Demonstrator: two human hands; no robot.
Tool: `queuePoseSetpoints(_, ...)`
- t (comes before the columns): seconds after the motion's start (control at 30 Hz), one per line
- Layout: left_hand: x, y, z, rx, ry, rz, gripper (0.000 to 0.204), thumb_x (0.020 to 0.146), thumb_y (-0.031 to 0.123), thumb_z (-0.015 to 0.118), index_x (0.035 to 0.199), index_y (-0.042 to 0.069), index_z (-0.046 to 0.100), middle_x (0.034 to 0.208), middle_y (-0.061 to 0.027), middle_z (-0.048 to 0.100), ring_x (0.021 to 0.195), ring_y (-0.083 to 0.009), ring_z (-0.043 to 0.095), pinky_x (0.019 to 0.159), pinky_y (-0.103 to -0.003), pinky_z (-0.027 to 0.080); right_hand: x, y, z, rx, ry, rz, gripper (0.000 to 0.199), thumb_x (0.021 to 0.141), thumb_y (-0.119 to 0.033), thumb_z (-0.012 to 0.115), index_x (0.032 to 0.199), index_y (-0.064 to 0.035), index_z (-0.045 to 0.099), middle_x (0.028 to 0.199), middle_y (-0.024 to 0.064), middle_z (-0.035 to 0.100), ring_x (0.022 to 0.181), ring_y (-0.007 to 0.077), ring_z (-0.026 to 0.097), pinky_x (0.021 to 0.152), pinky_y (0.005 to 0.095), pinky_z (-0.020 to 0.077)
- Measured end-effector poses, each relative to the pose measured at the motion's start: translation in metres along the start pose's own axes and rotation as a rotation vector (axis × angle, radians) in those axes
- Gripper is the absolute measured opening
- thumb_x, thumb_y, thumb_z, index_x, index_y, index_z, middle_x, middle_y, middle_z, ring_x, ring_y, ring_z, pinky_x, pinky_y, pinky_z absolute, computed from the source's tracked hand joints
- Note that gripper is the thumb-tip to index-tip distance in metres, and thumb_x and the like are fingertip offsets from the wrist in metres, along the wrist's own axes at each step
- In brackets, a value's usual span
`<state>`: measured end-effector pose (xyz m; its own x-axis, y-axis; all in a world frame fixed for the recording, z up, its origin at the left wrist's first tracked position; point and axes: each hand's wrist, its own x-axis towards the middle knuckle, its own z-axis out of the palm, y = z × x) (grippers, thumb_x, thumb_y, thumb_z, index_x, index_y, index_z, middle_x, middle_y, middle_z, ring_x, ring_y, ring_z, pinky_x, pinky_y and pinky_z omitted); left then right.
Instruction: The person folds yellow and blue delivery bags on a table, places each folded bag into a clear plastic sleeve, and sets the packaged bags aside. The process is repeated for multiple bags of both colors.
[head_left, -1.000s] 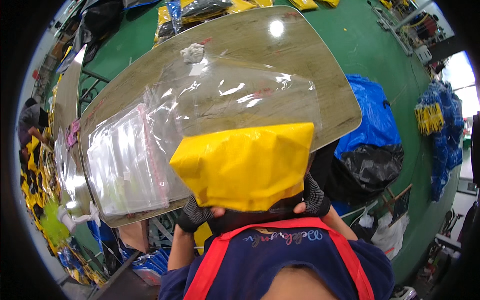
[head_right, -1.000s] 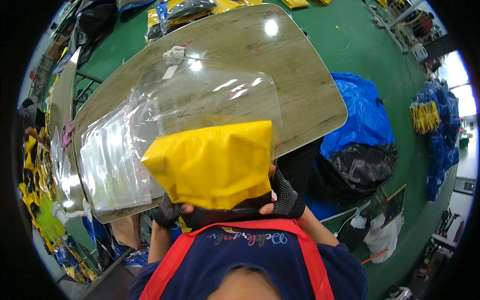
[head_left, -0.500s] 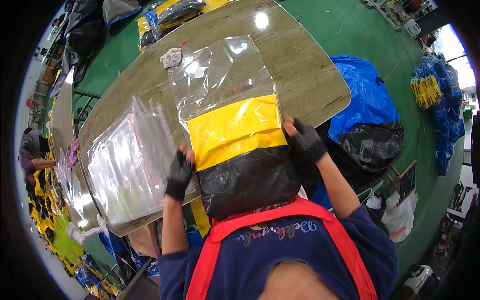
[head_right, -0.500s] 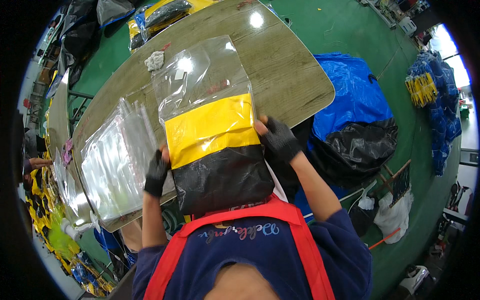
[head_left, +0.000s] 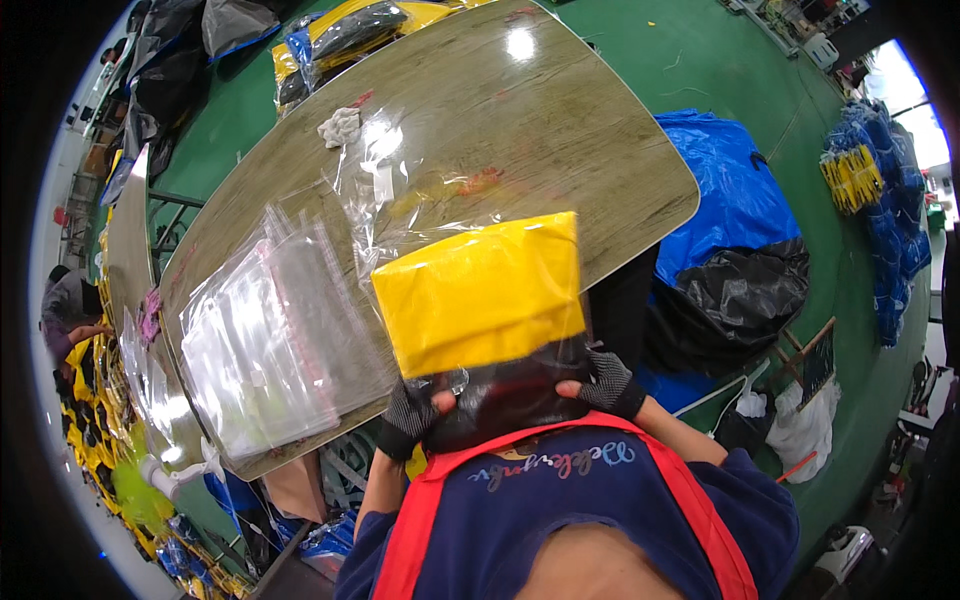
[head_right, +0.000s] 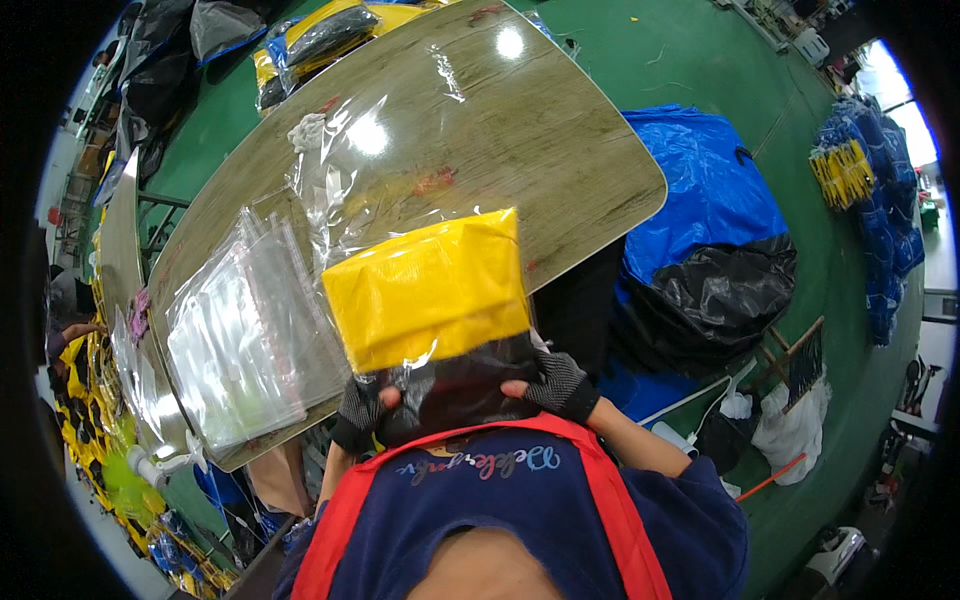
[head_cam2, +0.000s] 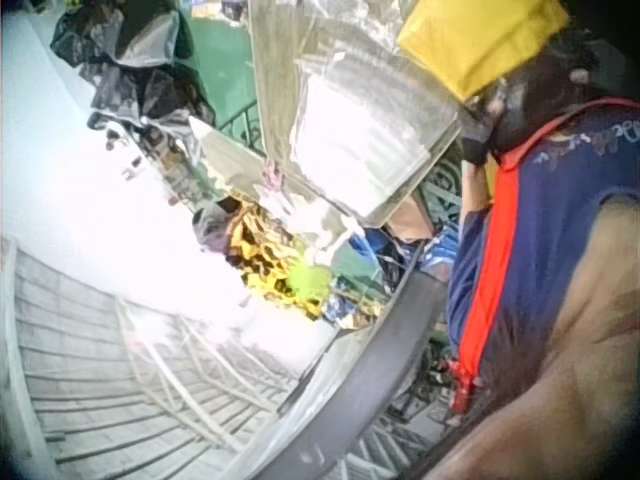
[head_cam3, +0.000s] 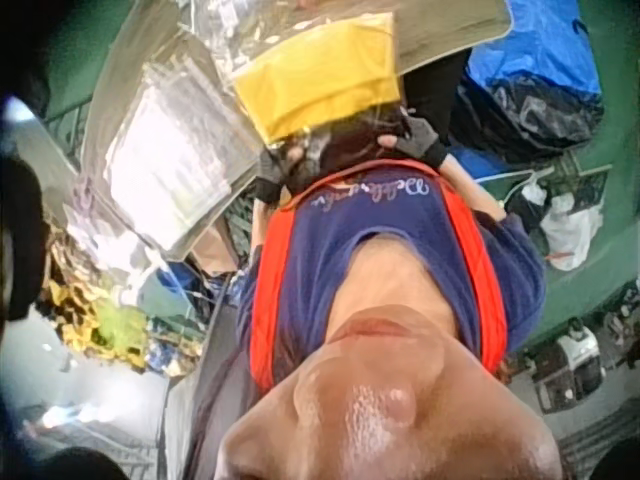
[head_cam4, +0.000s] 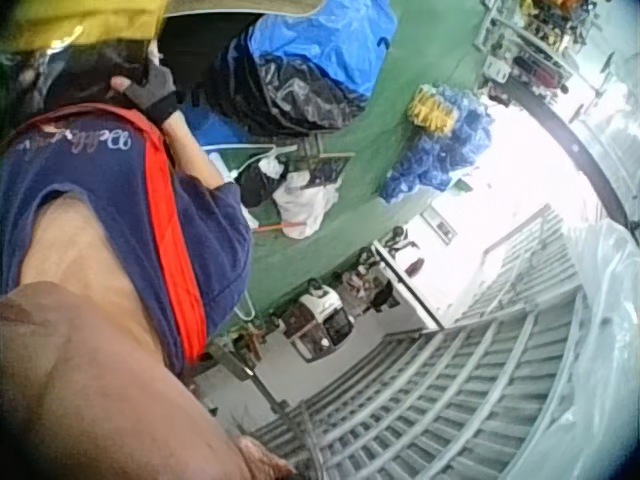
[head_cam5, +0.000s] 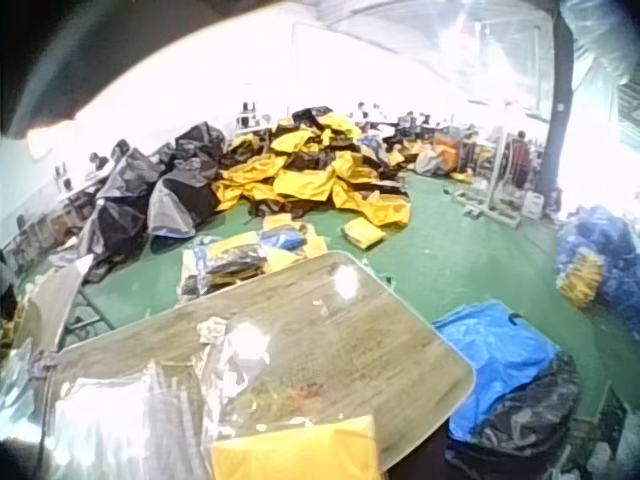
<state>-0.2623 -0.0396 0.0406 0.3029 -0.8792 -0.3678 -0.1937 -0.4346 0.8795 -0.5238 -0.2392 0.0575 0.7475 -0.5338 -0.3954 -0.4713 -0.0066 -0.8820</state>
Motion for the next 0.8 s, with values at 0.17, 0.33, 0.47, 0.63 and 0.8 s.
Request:
queuePoseSetpoints(0.17, 0.019, -0.005, -0.014, -0.886, -0.029, -0.001, 0.082, 0.088, 0.056, 0.055, 0.143, 0.001, 0.029, 0.132, -0.0119, 0.052, 0.119, -0.0223, 0.051, 0.101, -0.035, 0.04, 0.007, 0.006, -0.004, -0.601, 0.301, -0.254, 0.042, 0.069, -0.043, 0.077, 0.066, -0.0043, 0.062, 0.064, 0.0158, 0.06, 0.06, 0.0354, 0.06, 0.056, 0.0398, 0.0485)
queuePoseSetpoints(0.33, 0.069, -0.051, -0.047, -0.621, 0.088, 0.131, 0.081, 0.095, 0.045, 0.05, 0.148, 0.007, 0.002, 0.131, -0.0168, 0.051, 0.114, -0.0212, 0.053, 0.096, -0.035, 0.043, 0.049, -0.011, -0.04, -0.28, 0.667, -0.366, 0.036, 0.076, -0.031, 0.076, 0.079, -0.0035, 0.053, 0.062, 0.0097, 0.049, 0.056, 0.0263, 0.049, 0.057, 0.0339, 0.0447)
queuePoseSetpoints(0.47, 0.128, -0.018, -0.063, -0.543, 0.162, 0.07, 0.068, 0.096, 0.053, 0.041, 0.133, -0.003, 0.039, 0.117, -0.0119, 0.059, 0.11, -0.0182, 0.055, 0.096, -0.03, 0.043, 0.12, -0.015, -0.037, 0.56, 0.213, -0.201, 0.045, 0.084, -0.028, 0.07, 0.117, -0.0013, 0.054, 0.093, 0.0055, 0.064, 0.084, 0.0166, 0.06, 0.075, 0.03, 0.0489)
queuePoseSetpoints(0.63, 0.111, 0.031, -0.072, -0.709, 0.051, -0.087, 0.059, 0.088, 0.034, 0.066, 0.131, -0.001, 0.046, 0.115, -0.0099, 0.061, 0.107, -0.0162, 0.056, 0.09, -0.03, 0.047, 0.051, -0.022, -0.015, 0.139, -0.21, -0.194, 0.067, 0.078, -0.032, 0.077, 0.13, -0.0004, 0.049, 0.117, 0.0079, 0.062, 0.104, 0.0186, 0.059, 0.089, 0.0305, 0.0481)
queuePoseSetpoints(0.8, 0.049, 0.054, 0.004, -0.552, 0.048, -0.021, 0.067, 0.081, 0.034, 0.072, 0.134, 0.002, 0.046, 0.124, -0.0072, 0.057, 0.114, -0.0197, 0.053, 0.099, -0.036, 0.041, 0.074, -0.052, -0.04, 0.596, 0.122, -0.041, 0.051, 0.086, -0.024, 0.069, 0.127, 0.0012, 0.052, 0.109, 0.0106, 0.066, 0.095, 0.0142, 0.062, 0.085, 0.0299, 0.05)
